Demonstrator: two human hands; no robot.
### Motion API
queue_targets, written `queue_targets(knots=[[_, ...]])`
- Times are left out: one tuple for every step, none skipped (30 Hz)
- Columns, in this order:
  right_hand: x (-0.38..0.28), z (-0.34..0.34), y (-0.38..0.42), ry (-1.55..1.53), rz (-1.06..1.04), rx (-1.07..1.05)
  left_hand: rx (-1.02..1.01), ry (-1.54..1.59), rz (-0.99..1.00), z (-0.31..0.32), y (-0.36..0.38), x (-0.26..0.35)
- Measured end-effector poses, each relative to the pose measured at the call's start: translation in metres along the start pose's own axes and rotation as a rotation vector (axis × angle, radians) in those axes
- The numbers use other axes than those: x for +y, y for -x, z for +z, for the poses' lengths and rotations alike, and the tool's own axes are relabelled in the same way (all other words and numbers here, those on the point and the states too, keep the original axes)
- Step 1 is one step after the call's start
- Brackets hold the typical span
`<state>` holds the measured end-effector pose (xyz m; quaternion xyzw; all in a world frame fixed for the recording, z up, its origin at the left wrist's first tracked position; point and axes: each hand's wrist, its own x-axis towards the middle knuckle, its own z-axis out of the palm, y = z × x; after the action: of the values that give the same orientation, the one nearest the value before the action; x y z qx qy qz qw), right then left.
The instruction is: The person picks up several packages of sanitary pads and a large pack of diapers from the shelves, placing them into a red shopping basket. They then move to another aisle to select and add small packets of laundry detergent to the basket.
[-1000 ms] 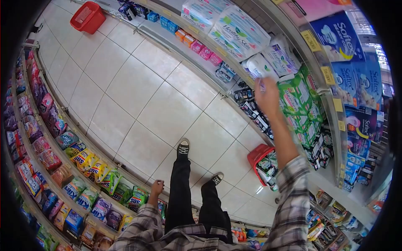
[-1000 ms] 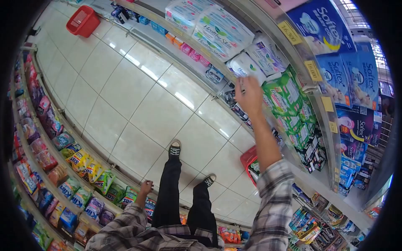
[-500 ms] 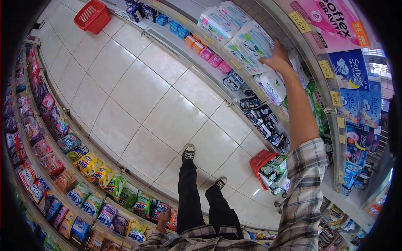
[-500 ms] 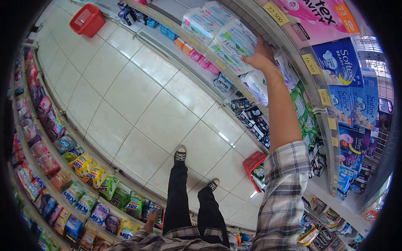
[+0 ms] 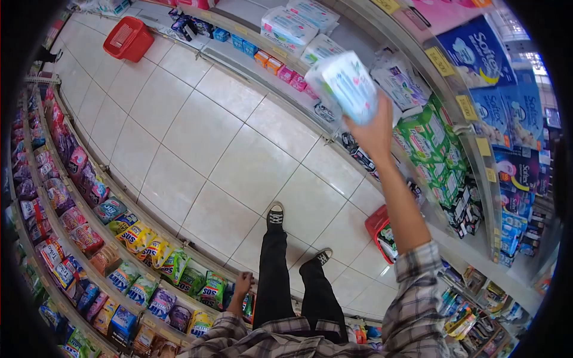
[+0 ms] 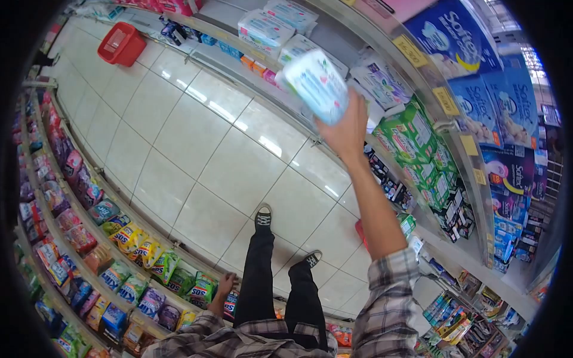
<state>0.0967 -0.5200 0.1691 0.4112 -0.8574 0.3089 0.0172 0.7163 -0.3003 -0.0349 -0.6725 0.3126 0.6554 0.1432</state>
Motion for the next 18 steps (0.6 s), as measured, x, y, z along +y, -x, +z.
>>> queue_targets(knots=[[0.005,-0.004,0.026,-0.088,0.111,-0.031,0.009,0.035,0.007,0.007,0.000,0.025],[0.011,-0.010,0.053,-0.186,0.224,-0.096,0.017,0.069,0.013,0.017,0.002,0.051],[0.017,-0.014,0.079,-0.286,0.333,-0.159,0.004,0.075,0.060,0.025,-0.006,0.065],[0.026,-0.016,0.109,-0.474,0.470,-0.204,-0.009,0.079,0.102,0.033,-0.011,0.077],[0.034,-0.017,0.140,-0.666,0.606,-0.247,-0.030,0.089,0.142,0.044,-0.006,0.099],[0.041,-0.020,0.173,-0.777,0.779,-0.296,-0.052,0.097,0.185,0.058,0.002,0.123],[0.045,-0.026,0.205,-0.888,0.954,-0.343,-0.106,0.121,0.206,0.072,0.006,0.141],[0.043,-0.036,0.232,-0.959,1.054,-0.351,-0.165,0.142,0.228,0.087,0.009,0.159],[0.041,-0.044,0.260,-1.030,1.157,-0.355,-0.230,0.154,0.240,0.105,0.022,0.182],[0.043,-0.048,0.294,-1.058,1.224,-0.351,-0.301,0.160,0.239,0.123,0.034,0.200],[0.047,-0.052,0.328,-1.085,1.302,-0.336,-0.378,0.149,0.262,0.137,0.035,0.204],[0.047,-0.062,0.356,-1.147,1.415,-0.368,-0.462,0.136,0.273,0.153,0.037,0.202],[0.045,-0.072,0.385,-1.182,1.465,-0.372,-0.534,0.140,0.252,0.171,0.047,0.208],[0.043,-0.079,0.409,-1.224,1.488,-0.392,-0.577,0.076,0.249,0.187,0.050,0.206],[0.044,-0.085,0.428,-1.270,1.497,-0.427,-0.609,0.023,0.258,0.203,0.052,0.202],[0.046,-0.092,0.447,-1.290,1.487,-0.473,-0.598,0.080,0.243,0.219,0.051,0.191],[0.048,-0.099,0.465,-1.315,1.476,-0.515,-0.607,0.029,0.261,0.227,0.050,0.181],[0.052,-0.106,0.481,-1.326,1.490,-0.484,-0.616,-0.022,0.281,0.237,0.052,0.174]])
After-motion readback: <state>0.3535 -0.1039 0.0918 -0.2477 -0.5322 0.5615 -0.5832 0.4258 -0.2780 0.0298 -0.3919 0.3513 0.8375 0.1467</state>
